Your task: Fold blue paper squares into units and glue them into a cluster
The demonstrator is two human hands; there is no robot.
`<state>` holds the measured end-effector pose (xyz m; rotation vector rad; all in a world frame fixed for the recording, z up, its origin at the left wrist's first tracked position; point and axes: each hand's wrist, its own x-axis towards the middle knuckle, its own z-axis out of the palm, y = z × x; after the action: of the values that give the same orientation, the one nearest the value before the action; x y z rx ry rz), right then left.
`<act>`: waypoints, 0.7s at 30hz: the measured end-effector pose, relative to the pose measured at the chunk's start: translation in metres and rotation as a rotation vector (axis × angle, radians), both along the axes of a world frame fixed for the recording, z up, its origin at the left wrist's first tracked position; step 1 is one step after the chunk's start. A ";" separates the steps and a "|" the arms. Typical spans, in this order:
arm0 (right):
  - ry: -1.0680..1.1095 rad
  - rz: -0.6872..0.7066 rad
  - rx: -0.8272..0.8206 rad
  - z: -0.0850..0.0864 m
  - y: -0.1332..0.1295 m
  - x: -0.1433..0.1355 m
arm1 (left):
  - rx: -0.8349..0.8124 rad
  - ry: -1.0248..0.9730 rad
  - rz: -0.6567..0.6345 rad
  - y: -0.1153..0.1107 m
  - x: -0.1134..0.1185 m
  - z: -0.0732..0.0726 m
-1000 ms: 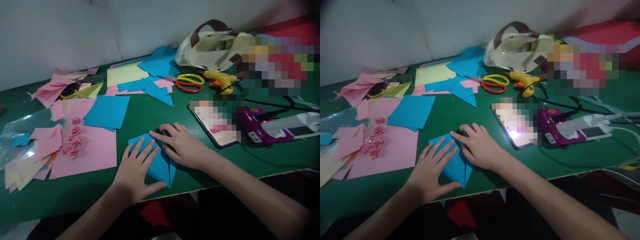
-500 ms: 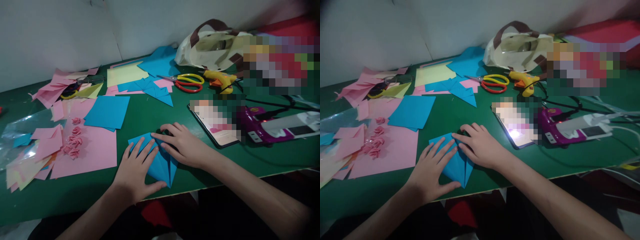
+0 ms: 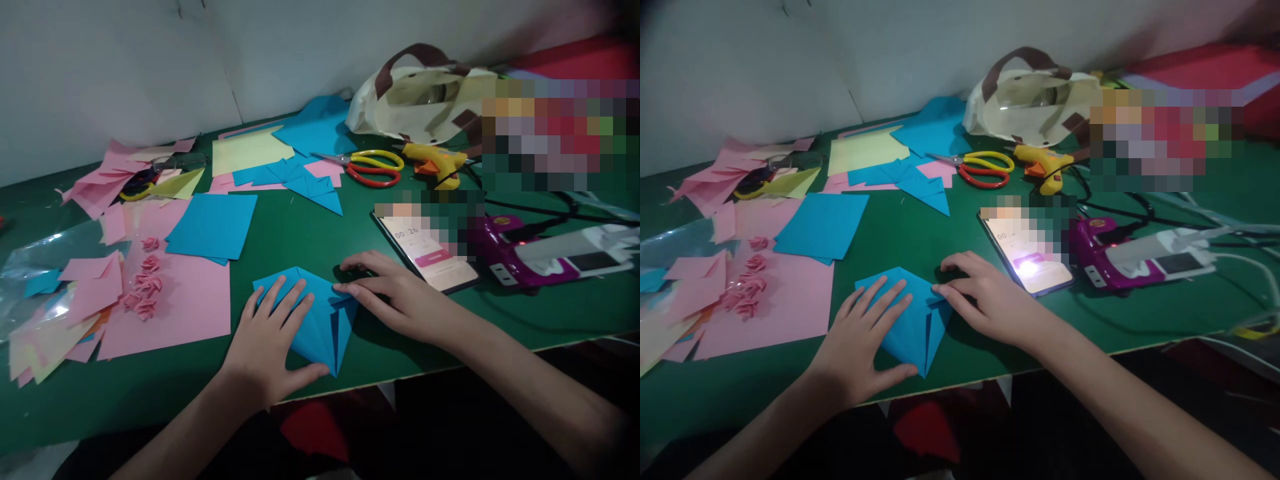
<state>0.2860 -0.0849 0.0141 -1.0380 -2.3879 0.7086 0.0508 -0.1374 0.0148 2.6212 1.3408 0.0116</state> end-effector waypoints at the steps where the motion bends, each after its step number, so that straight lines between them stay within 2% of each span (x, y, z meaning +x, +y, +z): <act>1: 0.009 -0.003 -0.004 0.000 -0.001 0.002 | -0.002 0.000 0.000 0.000 0.000 0.000; 12: 0.061 -0.096 -0.122 -0.008 -0.008 0.014 | 0.002 -0.008 -0.002 0.001 0.001 0.000; 21: -0.040 -0.061 -0.001 -0.010 -0.005 0.006 | 0.065 -0.068 0.007 -0.002 -0.001 -0.004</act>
<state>0.2922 -0.0898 0.0041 -1.1307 -2.3787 0.6732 0.0497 -0.1393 0.0104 2.6430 1.3493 0.1458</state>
